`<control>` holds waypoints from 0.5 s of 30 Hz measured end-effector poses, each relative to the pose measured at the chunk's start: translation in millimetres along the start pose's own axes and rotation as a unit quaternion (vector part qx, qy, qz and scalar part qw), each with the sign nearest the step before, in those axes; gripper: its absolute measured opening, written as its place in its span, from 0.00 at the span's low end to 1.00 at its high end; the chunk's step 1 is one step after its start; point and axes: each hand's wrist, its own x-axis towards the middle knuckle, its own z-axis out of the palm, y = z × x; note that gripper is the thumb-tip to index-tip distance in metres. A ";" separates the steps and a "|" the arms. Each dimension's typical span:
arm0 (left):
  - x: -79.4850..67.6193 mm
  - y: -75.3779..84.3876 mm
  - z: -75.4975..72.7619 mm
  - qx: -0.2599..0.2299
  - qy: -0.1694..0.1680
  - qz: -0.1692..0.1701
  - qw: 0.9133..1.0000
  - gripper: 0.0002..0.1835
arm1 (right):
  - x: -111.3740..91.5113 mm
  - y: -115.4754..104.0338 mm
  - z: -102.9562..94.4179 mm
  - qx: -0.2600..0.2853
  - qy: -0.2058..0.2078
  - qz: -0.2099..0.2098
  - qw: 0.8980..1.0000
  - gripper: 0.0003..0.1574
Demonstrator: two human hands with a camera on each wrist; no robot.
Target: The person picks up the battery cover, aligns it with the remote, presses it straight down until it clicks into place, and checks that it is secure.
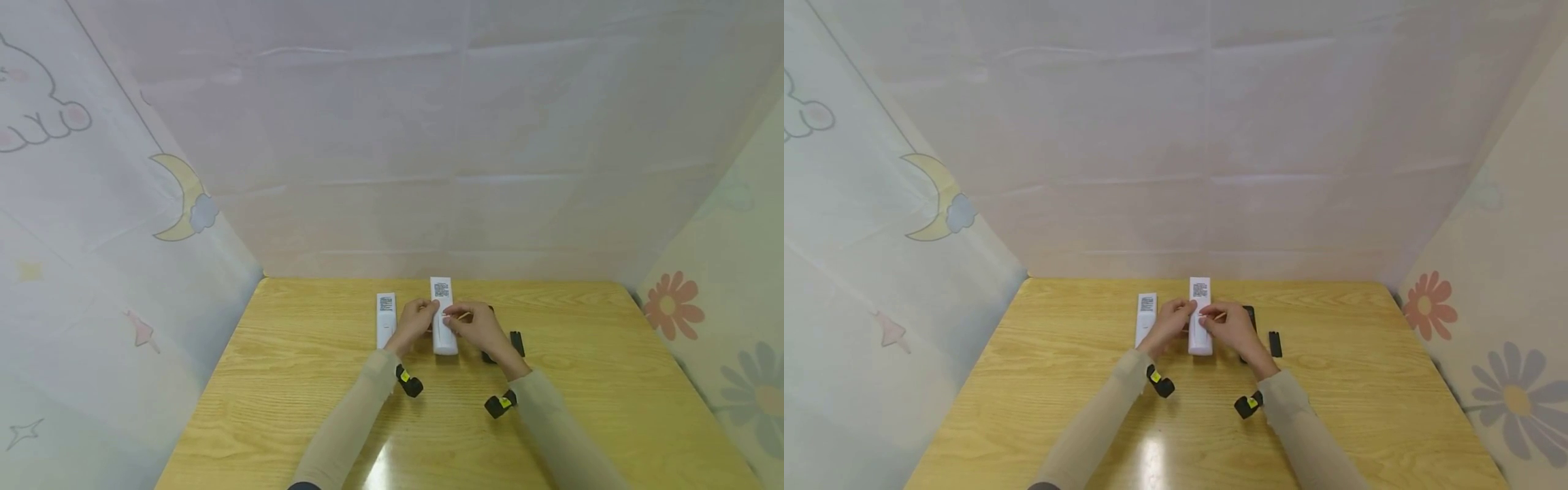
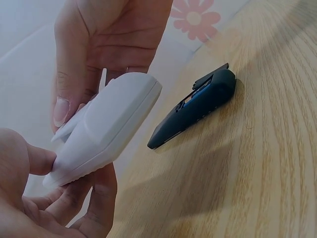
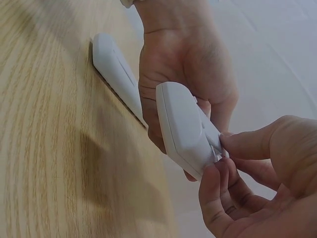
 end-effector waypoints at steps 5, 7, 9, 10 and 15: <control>-0.4 -1.2 -0.8 0.008 0.006 0.001 1.000 0.27 | 0.1 1.0 1.6 -0.003 0.001 0.000 1.000 0.15; -0.3 -1.8 -1.0 0.009 0.008 0.000 1.000 0.27 | 0.5 1.7 2.1 -0.006 0.003 0.000 1.000 0.15; -0.1 -2.1 -1.2 0.010 0.007 -0.001 1.000 0.27 | 1.0 2.4 2.4 -0.010 0.003 -0.001 1.000 0.15; -0.1 -2.1 -1.4 0.009 0.007 -0.001 1.000 0.26 | 1.1 2.5 2.4 -0.013 0.004 -0.002 1.000 0.15; -0.4 -2.6 -2.2 0.010 0.005 0.001 1.000 0.26 | 1.4 2.8 3.1 -0.033 0.010 -0.006 0.999 0.14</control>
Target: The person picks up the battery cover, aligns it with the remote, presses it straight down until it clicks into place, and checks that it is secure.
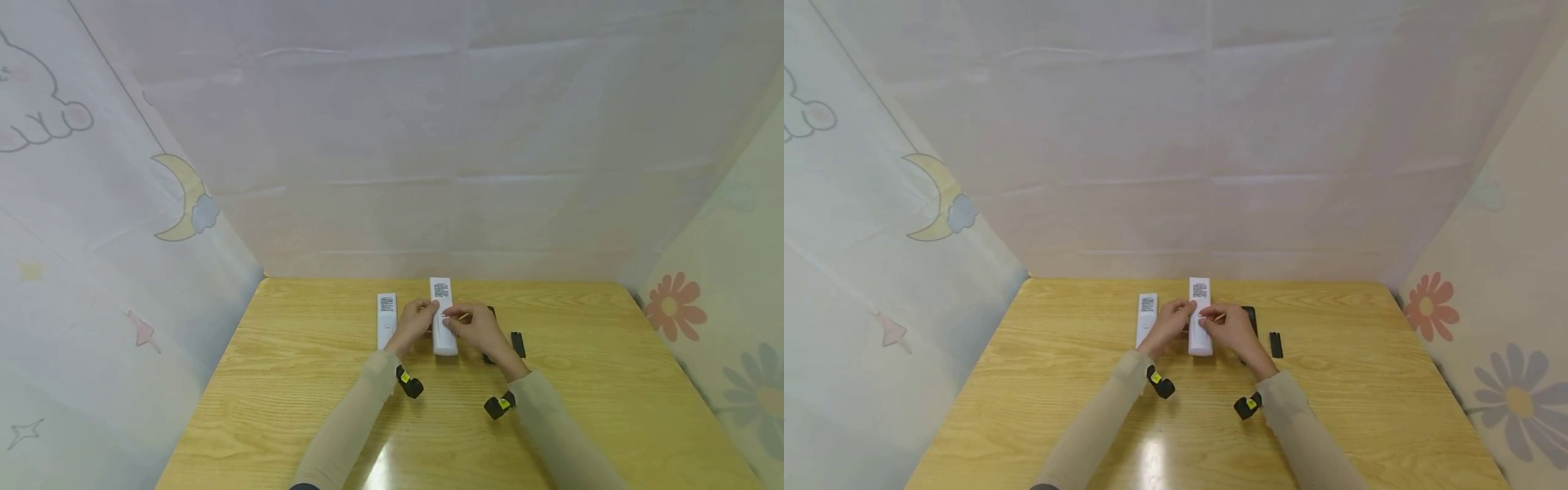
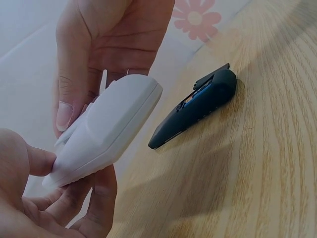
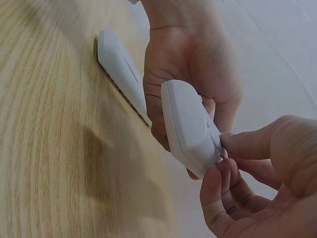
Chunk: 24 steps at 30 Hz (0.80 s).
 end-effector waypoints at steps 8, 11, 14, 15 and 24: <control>-3.0 1.9 0.4 -0.002 0.000 0.001 1.000 0.25 | -2.5 -1.6 1.0 -0.006 0.007 -0.006 1.000 0.14; -3.2 1.4 0.6 0.000 0.004 0.001 1.000 0.26 | -2.7 -0.6 0.9 -0.010 0.010 -0.007 1.000 0.15; -2.6 0.3 1.2 0.002 0.006 0.000 1.000 0.26 | -2.5 0.8 1.3 -0.011 0.013 -0.008 1.000 0.16; -2.3 0.3 1.5 0.003 0.007 -0.001 1.000 0.25 | -2.5 1.1 1.4 -0.011 0.015 -0.008 1.000 0.16; -1.4 1.9 2.5 -0.001 0.006 0.001 1.000 0.24 | -1.4 2.8 1.0 0.000 0.027 0.010 1.000 0.28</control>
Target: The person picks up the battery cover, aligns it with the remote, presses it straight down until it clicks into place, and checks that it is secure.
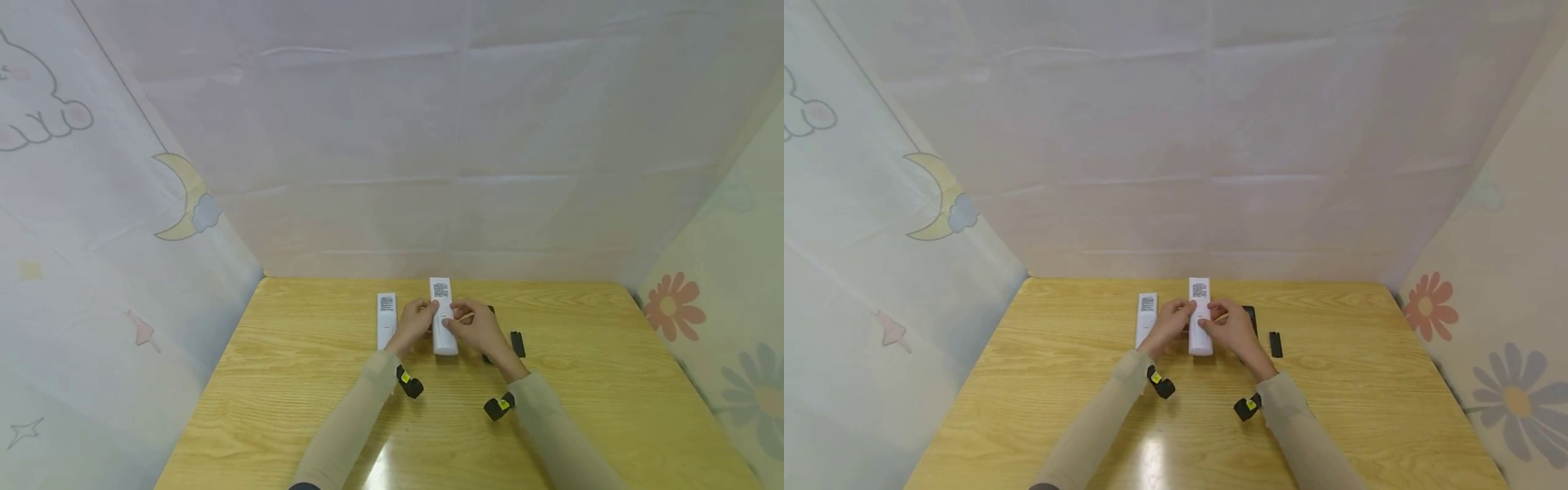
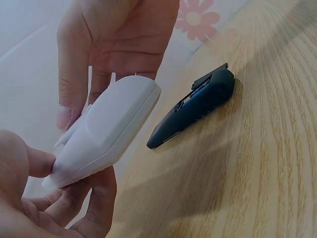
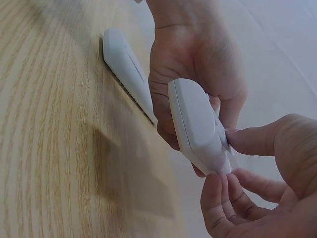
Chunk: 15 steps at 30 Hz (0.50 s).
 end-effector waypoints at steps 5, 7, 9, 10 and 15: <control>-0.3 1.5 -0.6 0.001 0.002 -0.004 1.000 0.25 | 0.4 1.3 0.2 0.025 -0.011 0.024 0.999 0.34; -0.4 1.7 -0.9 -0.002 0.003 -0.006 1.000 0.25 | 0.4 1.9 0.3 0.034 -0.014 0.031 0.999 0.35; -0.2 1.7 -1.1 -0.003 0.005 -0.007 1.000 0.25 | 0.3 2.7 0.7 0.041 -0.016 0.036 0.998 0.35; -0.1 1.6 -1.3 -0.003 0.005 -0.008 1.000 0.25 | 0.3 3.0 0.8 0.045 -0.017 0.039 0.998 0.36; 0.6 1.2 -1.7 0.002 0.007 -0.007 1.000 0.26 | 0.6 4.5 2.2 0.057 -0.026 0.063 0.996 0.37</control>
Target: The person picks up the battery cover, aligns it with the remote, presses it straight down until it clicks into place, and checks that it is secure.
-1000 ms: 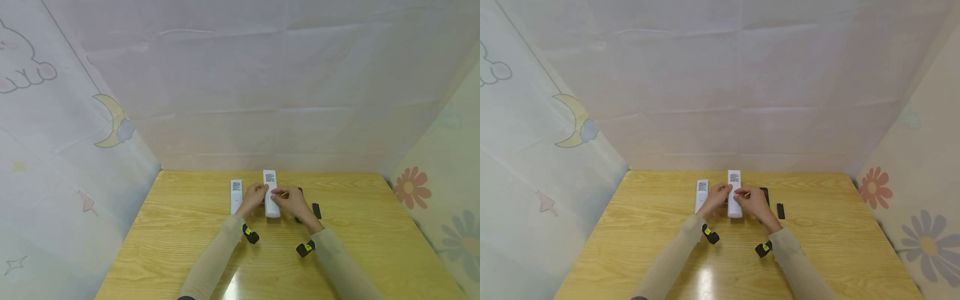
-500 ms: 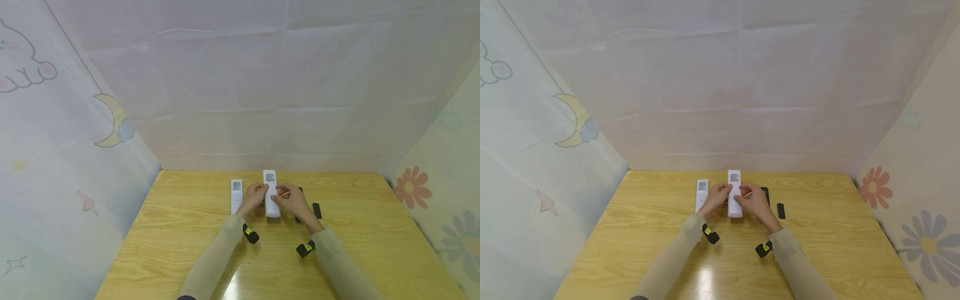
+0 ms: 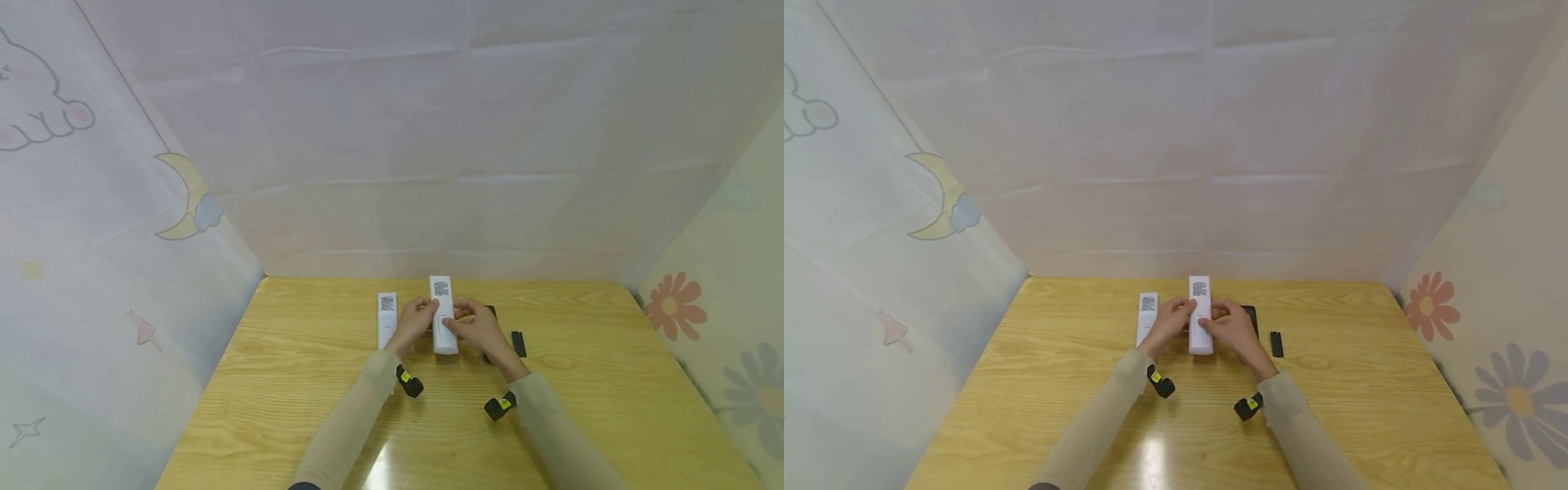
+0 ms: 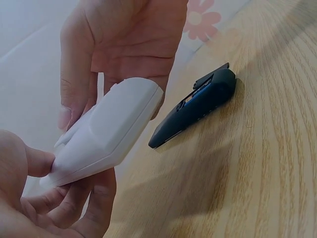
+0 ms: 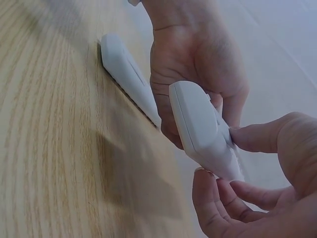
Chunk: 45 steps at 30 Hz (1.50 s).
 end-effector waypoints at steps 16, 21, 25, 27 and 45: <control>-0.4 -0.1 0.2 -0.008 -0.002 0.001 1.000 0.26 | 2.9 2.6 0.7 0.013 -0.014 0.040 0.999 0.37; -0.1 -0.3 -0.1 -0.015 -0.007 0.002 1.000 0.26 | 2.7 2.1 0.9 0.013 -0.011 0.043 0.999 0.37; 0.3 0.0 -0.2 -0.020 -0.009 0.004 1.000 0.25 | 2.6 0.8 1.0 0.018 -0.012 0.043 0.999 0.37; 0.5 -0.1 -0.3 -0.024 -0.010 0.004 1.000 0.25 | 2.3 0.2 0.7 0.021 -0.015 0.042 0.999 0.37; -1.1 -0.7 0.1 -0.007 0.006 -0.013 1.000 0.23 | 0.6 -0.6 -0.4 0.036 -0.017 0.038 0.998 0.36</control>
